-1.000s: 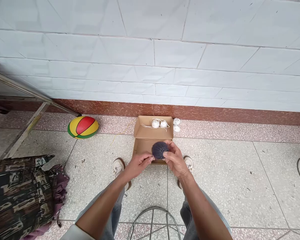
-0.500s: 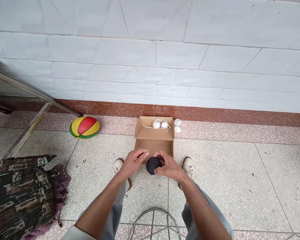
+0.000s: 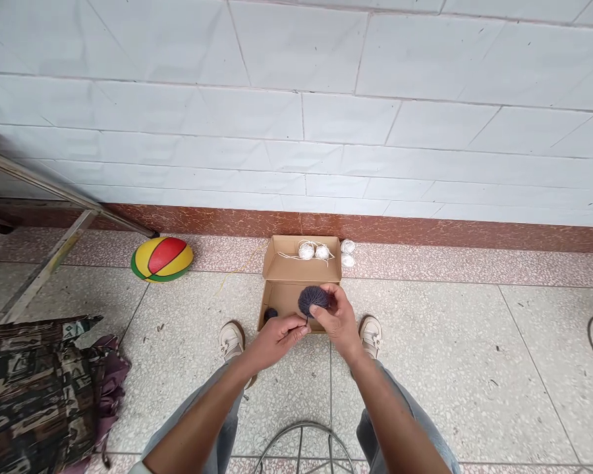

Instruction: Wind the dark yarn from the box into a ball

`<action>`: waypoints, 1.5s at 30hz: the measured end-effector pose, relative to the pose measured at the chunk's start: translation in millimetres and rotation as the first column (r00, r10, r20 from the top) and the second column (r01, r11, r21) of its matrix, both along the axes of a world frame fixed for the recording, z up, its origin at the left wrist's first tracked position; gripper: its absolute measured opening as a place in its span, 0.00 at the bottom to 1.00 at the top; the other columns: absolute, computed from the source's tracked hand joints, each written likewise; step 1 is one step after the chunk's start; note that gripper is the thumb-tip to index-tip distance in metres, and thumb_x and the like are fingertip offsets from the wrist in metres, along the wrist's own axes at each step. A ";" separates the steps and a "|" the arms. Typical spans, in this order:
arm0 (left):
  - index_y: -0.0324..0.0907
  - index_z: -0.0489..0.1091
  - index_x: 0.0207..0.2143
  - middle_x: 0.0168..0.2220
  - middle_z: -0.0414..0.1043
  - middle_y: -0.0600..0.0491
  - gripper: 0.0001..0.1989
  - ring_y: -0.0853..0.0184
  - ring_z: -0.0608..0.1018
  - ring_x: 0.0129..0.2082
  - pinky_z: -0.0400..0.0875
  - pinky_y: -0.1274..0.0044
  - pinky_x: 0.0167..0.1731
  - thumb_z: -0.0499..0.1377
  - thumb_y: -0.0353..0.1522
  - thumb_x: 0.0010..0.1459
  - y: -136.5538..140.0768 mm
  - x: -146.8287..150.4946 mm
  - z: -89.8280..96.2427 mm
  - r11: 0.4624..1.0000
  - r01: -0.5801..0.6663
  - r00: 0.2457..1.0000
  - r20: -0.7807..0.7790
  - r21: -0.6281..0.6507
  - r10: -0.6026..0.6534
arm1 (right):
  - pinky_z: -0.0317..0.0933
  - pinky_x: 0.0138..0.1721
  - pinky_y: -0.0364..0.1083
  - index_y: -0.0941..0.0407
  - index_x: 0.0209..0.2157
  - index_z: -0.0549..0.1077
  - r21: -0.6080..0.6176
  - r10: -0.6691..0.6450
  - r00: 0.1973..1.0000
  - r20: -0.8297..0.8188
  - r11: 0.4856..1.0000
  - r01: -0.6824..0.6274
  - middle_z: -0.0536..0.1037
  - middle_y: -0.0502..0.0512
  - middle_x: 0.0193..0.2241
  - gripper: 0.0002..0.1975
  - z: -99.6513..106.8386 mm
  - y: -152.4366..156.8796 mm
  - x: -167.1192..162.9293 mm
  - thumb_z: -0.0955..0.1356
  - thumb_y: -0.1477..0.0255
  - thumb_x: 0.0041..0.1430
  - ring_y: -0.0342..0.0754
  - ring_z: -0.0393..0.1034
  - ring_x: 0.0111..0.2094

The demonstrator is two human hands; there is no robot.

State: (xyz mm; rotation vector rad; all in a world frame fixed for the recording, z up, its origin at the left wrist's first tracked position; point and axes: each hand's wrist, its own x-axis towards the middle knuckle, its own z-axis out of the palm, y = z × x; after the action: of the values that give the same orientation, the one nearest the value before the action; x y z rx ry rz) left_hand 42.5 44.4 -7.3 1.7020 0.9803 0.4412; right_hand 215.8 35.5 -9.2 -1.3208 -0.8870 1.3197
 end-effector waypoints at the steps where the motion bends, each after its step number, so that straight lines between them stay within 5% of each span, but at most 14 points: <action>1: 0.39 0.65 0.24 0.25 0.63 0.56 0.17 0.72 0.64 0.26 0.57 0.79 0.29 0.51 0.37 0.65 -0.5 0.5 1.3 1.000 0.017 1.000 0.005 -0.008 -0.017 | 0.67 0.47 0.52 0.51 0.42 0.67 -0.001 -0.005 0.999 0.047 1.000 0.005 0.74 0.53 0.40 0.21 -3.8 0.0 -1.0 0.74 0.64 0.46 0.51 0.70 0.42; 5: 0.39 0.63 0.23 0.23 0.59 0.57 0.19 0.72 0.61 0.25 0.55 0.79 0.27 0.51 0.39 0.65 -0.3 -1.7 5.5 0.998 0.053 0.997 0.048 -0.025 -0.052 | 0.67 0.45 0.50 0.51 0.42 0.64 -0.042 0.012 0.980 0.197 0.999 -0.003 0.72 0.54 0.42 0.23 -14.8 -0.1 -2.8 0.73 0.67 0.43 0.52 0.69 0.46; 8: 0.39 0.68 0.25 0.23 0.64 0.56 0.17 0.72 0.64 0.26 0.58 0.80 0.27 0.52 0.39 0.64 2.3 -7.0 7.1 1.000 -0.023 0.997 0.072 -0.022 0.025 | 0.66 0.41 0.48 0.51 0.40 0.64 -0.138 0.152 0.956 0.250 0.983 -0.120 0.73 0.51 0.38 0.22 -12.2 -1.5 -1.7 0.72 0.69 0.41 0.50 0.69 0.42; 13: 0.40 0.71 0.29 0.26 0.70 0.54 0.13 0.70 0.70 0.27 0.64 0.79 0.31 0.55 0.38 0.61 10.5 -16.2 5.3 0.980 -0.199 0.977 0.077 0.020 0.197 | 0.62 0.37 0.45 0.52 0.38 0.67 -0.218 0.428 0.904 -0.028 0.880 -0.423 0.71 0.47 0.33 0.21 7.7 -7.7 1.5 0.74 0.71 0.40 0.46 0.66 0.35; 16: 0.40 0.72 0.29 0.27 0.72 0.54 0.13 0.69 0.71 0.29 0.65 0.79 0.32 0.56 0.38 0.61 14.4 -18.4 1.6 0.967 -0.252 0.966 0.056 0.018 0.251 | 0.62 0.36 0.45 0.52 0.37 0.69 -0.195 0.463 0.864 -0.201 0.845 -0.498 0.72 0.47 0.33 0.22 17.1 -10.3 3.8 0.76 0.70 0.39 0.46 0.66 0.35; 25: 0.39 0.73 0.33 0.29 0.73 0.52 0.13 0.68 0.73 0.30 0.66 0.78 0.33 0.52 0.36 0.64 9.4 -9.4 -5.6 0.986 -0.164 0.986 0.033 0.021 0.164 | 0.65 0.47 0.52 0.49 0.47 0.72 -0.112 0.149 0.939 -0.309 0.975 -0.191 0.76 0.55 0.42 0.28 18.8 -5.7 3.6 0.76 0.57 0.43 0.53 0.71 0.44; 31: 0.39 0.70 0.27 0.27 0.68 0.55 0.17 0.70 0.69 0.28 0.62 0.78 0.31 0.51 0.38 0.65 3.3 -3.8 -1.1 0.999 -0.045 0.999 -0.023 0.028 0.046 | 0.65 0.51 0.53 0.51 0.45 0.69 0.002 -0.030 0.997 -0.073 1.000 0.030 0.75 0.56 0.44 0.27 6.8 -1.5 0.1 0.75 0.54 0.47 0.53 0.70 0.46; 37: 0.39 0.70 0.26 0.25 0.67 0.56 0.19 0.71 0.66 0.26 0.60 0.79 0.28 0.52 0.40 0.65 -1.8 -2.2 3.3 0.999 0.054 0.999 -0.005 0.010 -0.054 | 0.66 0.51 0.54 0.51 0.48 0.67 0.042 -0.053 0.962 0.267 0.998 0.044 0.69 0.58 0.49 0.26 -14.9 0.6 5.9 0.74 0.61 0.48 0.54 0.67 0.51; 41: 0.38 0.73 0.29 0.27 0.70 0.54 0.16 0.70 0.70 0.28 0.63 0.79 0.29 0.53 0.39 0.64 0.6 -8.4 6.4 1.000 -0.024 0.998 0.064 -0.002 0.024 | 0.66 0.50 0.55 0.52 0.46 0.69 -0.063 0.121 0.926 0.358 0.992 -0.105 0.69 0.57 0.47 0.24 -18.1 -1.7 10.5 0.73 0.68 0.45 0.55 0.66 0.51; 45: 0.39 0.72 0.30 0.27 0.71 0.53 0.14 0.70 0.71 0.29 0.65 0.79 0.32 0.53 0.37 0.63 7.8 -16.5 7.5 0.987 -0.161 0.982 0.102 0.021 0.158 | 0.65 0.44 0.51 0.52 0.41 0.70 -0.238 0.411 0.906 0.104 0.895 -0.378 0.72 0.51 0.38 0.22 -2.2 -6.9 9.1 0.73 0.72 0.40 0.51 0.69 0.41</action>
State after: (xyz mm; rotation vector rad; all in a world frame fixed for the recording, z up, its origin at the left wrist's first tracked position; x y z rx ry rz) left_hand 26.1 52.2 0.2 1.6164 1.0452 0.6432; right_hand 224.9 28.6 -11.4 -1.4714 -1.1941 1.6841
